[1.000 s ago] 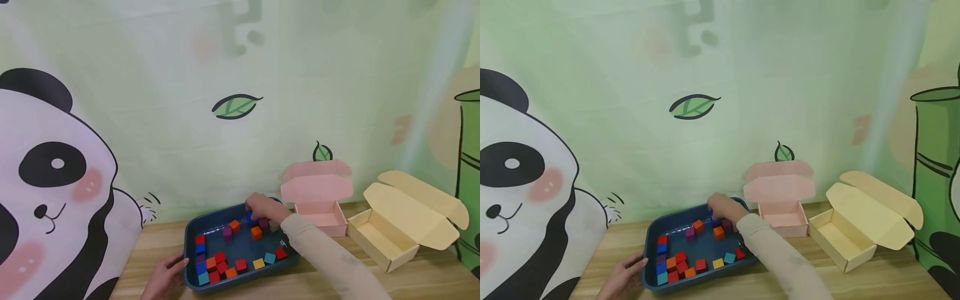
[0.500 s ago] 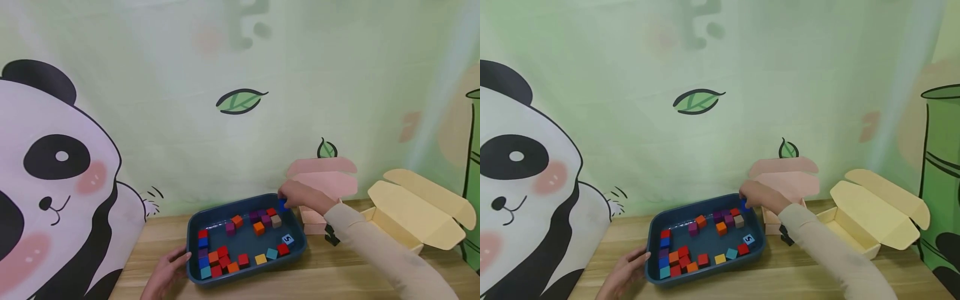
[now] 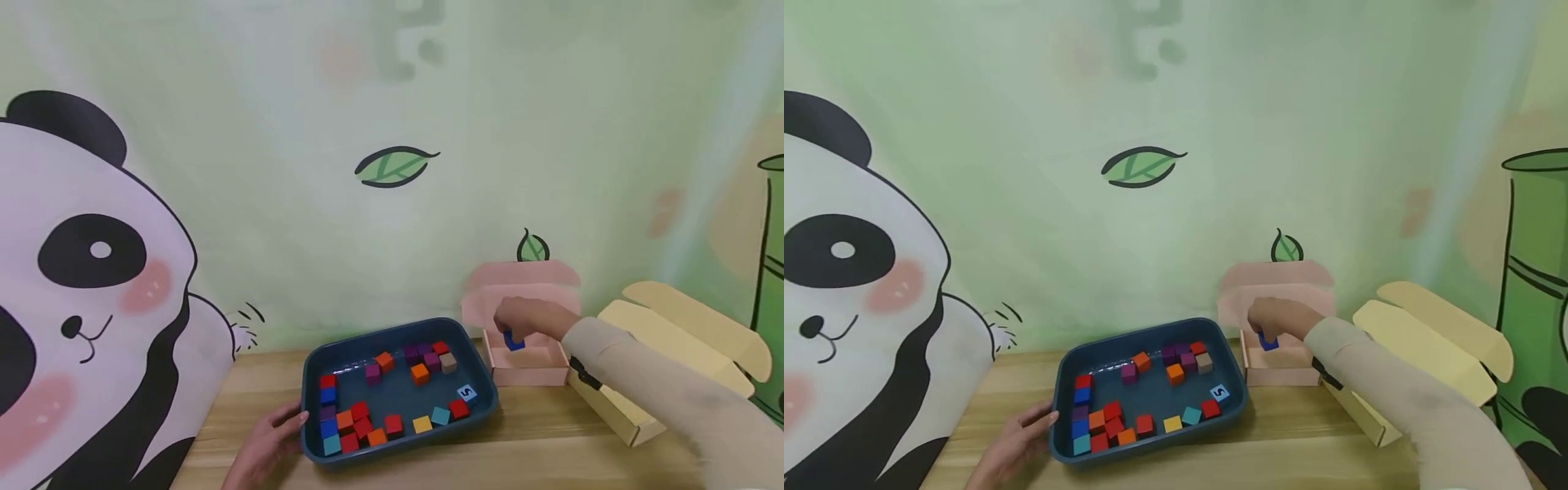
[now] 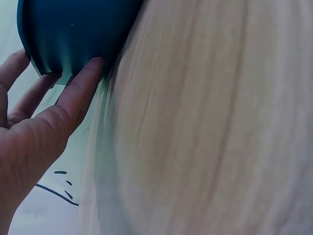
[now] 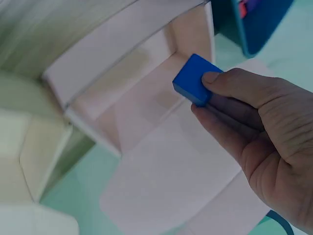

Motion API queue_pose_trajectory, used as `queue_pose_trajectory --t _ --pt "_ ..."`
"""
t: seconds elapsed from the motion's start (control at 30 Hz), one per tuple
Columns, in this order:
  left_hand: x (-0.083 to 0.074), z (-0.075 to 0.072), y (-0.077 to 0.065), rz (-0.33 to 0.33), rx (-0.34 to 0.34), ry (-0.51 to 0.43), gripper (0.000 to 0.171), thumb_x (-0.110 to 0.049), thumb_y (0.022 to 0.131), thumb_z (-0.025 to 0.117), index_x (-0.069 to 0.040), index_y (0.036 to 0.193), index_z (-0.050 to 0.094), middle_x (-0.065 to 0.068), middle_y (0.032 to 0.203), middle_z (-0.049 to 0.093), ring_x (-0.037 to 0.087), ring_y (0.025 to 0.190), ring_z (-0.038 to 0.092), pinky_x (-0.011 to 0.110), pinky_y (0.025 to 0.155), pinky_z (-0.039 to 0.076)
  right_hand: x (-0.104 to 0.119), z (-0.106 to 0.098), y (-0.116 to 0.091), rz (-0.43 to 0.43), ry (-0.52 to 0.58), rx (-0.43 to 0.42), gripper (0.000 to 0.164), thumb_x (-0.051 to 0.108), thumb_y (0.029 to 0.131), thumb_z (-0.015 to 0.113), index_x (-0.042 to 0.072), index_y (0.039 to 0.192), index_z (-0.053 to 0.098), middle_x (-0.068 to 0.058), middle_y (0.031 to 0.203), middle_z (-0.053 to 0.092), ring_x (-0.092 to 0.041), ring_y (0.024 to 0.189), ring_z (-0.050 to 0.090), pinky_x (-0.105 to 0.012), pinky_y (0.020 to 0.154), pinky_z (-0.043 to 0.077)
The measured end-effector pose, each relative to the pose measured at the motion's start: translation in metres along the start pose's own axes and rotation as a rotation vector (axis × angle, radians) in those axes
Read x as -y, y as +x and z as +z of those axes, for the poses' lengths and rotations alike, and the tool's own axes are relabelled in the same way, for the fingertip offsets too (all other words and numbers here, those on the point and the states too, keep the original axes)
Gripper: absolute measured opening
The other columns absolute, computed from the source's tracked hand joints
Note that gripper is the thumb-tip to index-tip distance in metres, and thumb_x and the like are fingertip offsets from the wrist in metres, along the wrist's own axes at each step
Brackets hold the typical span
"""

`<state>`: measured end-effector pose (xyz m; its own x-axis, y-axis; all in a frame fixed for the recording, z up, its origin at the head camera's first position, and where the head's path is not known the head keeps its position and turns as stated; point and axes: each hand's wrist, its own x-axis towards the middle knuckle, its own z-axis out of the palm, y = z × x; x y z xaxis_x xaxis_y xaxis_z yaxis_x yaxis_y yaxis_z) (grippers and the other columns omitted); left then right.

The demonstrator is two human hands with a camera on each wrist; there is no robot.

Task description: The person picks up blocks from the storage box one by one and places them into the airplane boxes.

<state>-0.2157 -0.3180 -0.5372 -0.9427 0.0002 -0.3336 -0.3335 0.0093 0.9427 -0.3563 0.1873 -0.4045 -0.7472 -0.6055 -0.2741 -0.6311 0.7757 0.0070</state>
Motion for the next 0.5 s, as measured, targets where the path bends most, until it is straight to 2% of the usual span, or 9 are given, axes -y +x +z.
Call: queue_pose_trajectory --t 0.07,0.17,0.27,0.37,0.5 --pt "0.002 0.0 -0.002 -0.018 0.033 -0.022 0.065 -0.025 0.098 0.07 0.003 0.151 0.043 0.029 0.151 0.043 0.029 0.109 0.064 0.047 0.094 0.057 -0.002 0.002 0.001 -0.011 -0.04 0.058 0.021 0.001 0.082 0.08 0.014 0.073 0.066 0.008 0.06 0.048 -0.011 0.058 0.047 -0.022 0.055 0.038" --pt "0.004 0.001 -0.003 -0.035 0.048 -0.052 0.067 -0.024 0.098 0.07 0.004 0.152 0.041 0.03 0.151 0.041 0.029 0.11 0.064 0.048 0.096 0.055 -0.004 0.002 0.002 -0.046 -0.042 0.076 0.018 0.004 0.082 0.082 0.013 0.075 0.069 0.008 0.061 0.053 -0.011 0.059 0.05 -0.023 0.056 0.044" --pt "0.001 0.001 -0.002 -0.038 0.043 -0.044 0.07 -0.025 0.097 0.071 0.004 0.152 0.04 0.031 0.152 0.039 0.03 0.112 0.063 0.048 0.097 0.055 -0.004 -0.001 0.003 -0.071 -0.026 0.083 0.013 0.004 0.082 0.083 0.011 0.08 0.072 0.008 0.066 0.06 -0.012 0.063 0.054 -0.026 0.062 0.052" --pt "-0.001 0.0 -0.001 -0.036 0.054 -0.032 0.071 -0.027 0.097 0.072 0.004 0.153 0.039 0.031 0.154 0.037 0.031 0.114 0.062 0.048 0.098 0.054 -0.006 -0.003 0.004 -0.037 -0.011 0.154 0.013 0.007 0.081 0.085 0.012 0.085 0.075 0.007 0.074 0.065 -0.012 0.068 0.058 -0.03 0.069 0.058" --pt "-0.005 -0.003 0.0 -0.02 0.07 -0.029 0.069 -0.026 0.098 0.07 0.004 0.153 0.039 0.03 0.153 0.037 0.031 0.113 0.062 0.049 0.097 0.054 -0.016 -0.003 0.012 0.001 -0.001 0.22 0.015 0.01 0.079 0.087 0.019 0.085 0.077 0.009 0.076 0.068 -0.013 0.072 0.062 -0.034 0.072 0.06"
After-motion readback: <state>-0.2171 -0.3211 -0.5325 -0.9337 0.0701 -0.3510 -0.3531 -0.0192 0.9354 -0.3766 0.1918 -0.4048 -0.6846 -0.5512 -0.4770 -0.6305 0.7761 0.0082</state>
